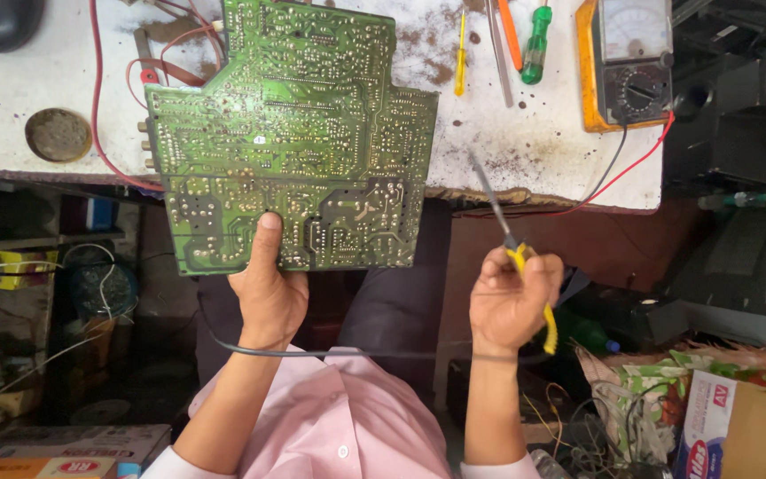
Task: The person holds a green circuit board and uses a magnifying glass to inspect its surface. They then use a soldering iron to touch various points on the board while continuing to inspect with the magnifying glass.
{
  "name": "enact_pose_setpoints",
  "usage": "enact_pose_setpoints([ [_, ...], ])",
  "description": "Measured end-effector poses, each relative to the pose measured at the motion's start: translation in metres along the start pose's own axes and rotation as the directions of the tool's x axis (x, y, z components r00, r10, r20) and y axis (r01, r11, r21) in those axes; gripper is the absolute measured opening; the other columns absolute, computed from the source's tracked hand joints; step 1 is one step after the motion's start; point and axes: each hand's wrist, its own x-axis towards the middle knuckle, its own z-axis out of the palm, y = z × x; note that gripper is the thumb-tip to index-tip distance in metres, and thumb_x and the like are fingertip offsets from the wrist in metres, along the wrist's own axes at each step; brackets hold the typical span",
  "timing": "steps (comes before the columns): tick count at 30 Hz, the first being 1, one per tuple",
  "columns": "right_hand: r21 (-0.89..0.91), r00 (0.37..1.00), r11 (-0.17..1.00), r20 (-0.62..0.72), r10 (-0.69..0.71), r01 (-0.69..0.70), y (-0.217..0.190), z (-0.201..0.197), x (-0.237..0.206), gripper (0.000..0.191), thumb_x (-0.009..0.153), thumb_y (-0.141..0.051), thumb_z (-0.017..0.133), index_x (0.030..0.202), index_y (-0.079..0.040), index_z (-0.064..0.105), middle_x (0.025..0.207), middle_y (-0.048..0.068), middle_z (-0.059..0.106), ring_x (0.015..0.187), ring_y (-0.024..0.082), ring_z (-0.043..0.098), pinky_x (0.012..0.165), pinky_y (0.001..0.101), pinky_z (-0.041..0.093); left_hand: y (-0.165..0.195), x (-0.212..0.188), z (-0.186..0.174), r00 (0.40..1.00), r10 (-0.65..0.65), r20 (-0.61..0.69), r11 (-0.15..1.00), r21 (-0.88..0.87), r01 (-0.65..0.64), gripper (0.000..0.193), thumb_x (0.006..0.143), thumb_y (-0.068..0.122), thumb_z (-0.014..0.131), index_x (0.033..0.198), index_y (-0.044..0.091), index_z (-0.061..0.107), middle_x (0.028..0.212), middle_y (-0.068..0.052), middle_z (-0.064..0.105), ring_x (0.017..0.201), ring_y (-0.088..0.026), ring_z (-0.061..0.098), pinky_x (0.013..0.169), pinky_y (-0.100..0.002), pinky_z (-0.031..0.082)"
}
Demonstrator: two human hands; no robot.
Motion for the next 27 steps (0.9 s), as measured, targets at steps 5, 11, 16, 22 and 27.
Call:
enact_pose_setpoints([
  [5,0.286,0.934,0.923,-0.174,0.313,-0.256,0.024,-0.016,0.025,0.021,0.106,-0.023,0.066,0.101,-0.002,0.064,0.091,0.013,0.069,0.077,0.018,0.061,0.065,0.0218,0.051,0.0,-0.002,0.001,1.0,0.014,0.012,1.0,0.002,-0.014,0.039,0.102,0.006,0.066,0.138,0.006,0.053,0.127,-0.007,0.064,0.112,-0.018,0.066,0.095,-0.036,0.059],
  [11,0.011,0.993,0.996,0.07,0.091,-0.092,0.011,0.0,-0.001,0.014,0.104,-0.018,0.065,0.098,-0.01,0.056,0.087,0.013,0.07,0.072,0.023,0.063,0.061,0.0279,0.05,-0.001,0.0,-0.001,1.0,-0.001,0.0,1.0,-0.003,0.001,0.04,0.1,0.007,0.067,0.138,0.007,0.053,0.126,-0.006,0.063,0.112,-0.018,0.066,0.094,-0.036,0.059],
  [16,-0.09,0.993,0.992,0.074,0.09,-0.084,0.007,0.023,-0.002,0.015,0.102,-0.016,0.065,0.096,-0.008,0.053,0.09,0.015,0.071,0.068,0.025,0.064,0.058,0.0305,0.049,-0.001,0.001,-0.002,1.0,-0.009,-0.023,1.0,0.002,0.009,0.04,0.1,0.007,0.068,0.138,0.007,0.053,0.125,-0.006,0.064,0.11,-0.018,0.066,0.092,-0.036,0.059],
  [22,-0.102,0.991,0.991,0.085,0.1,-0.091,0.008,0.025,-0.003,0.014,0.103,-0.016,0.064,0.097,-0.008,0.055,0.087,0.018,0.07,0.067,0.025,0.063,0.059,0.0301,0.049,-0.001,0.002,-0.002,1.0,-0.018,-0.026,1.0,0.001,0.018,0.04,0.1,0.007,0.068,0.137,0.007,0.053,0.125,-0.006,0.064,0.11,-0.018,0.067,0.092,-0.036,0.06],
  [27,-0.103,0.992,0.991,0.083,0.098,-0.09,0.011,0.023,-0.002,0.014,0.104,-0.017,0.064,0.098,-0.007,0.055,0.086,0.019,0.07,0.066,0.025,0.063,0.058,0.0293,0.048,0.0,0.002,-0.001,0.999,-0.015,-0.029,1.0,0.003,0.015,0.04,0.099,0.006,0.068,0.137,0.008,0.053,0.125,-0.006,0.064,0.11,-0.018,0.066,0.091,-0.036,0.059],
])
